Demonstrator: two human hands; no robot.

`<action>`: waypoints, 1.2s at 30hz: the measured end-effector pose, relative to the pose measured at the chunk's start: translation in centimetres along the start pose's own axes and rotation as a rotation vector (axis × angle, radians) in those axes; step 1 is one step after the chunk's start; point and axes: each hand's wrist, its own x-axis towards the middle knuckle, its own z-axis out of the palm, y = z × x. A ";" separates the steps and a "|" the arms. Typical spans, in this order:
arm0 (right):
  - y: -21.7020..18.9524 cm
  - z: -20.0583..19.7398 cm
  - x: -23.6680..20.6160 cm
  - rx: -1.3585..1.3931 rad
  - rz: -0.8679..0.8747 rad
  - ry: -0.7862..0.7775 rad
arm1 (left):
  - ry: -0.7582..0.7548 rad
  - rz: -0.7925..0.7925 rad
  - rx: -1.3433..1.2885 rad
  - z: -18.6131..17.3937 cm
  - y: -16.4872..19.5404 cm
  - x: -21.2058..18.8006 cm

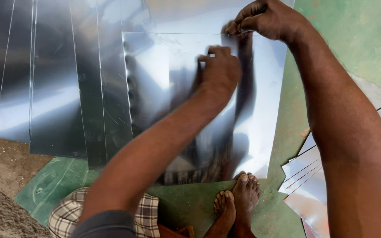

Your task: The person sits on the floor and repeatedly cuts rectangular metal sheets using a handheld cutting tool. They align each sheet, score it, and snap it apart, stacking the cut pieces to the side.

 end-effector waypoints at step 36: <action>18.0 15.4 -40.1 0.061 0.612 -0.078 | 0.181 -0.109 -0.529 14.1 -4.6 -26.1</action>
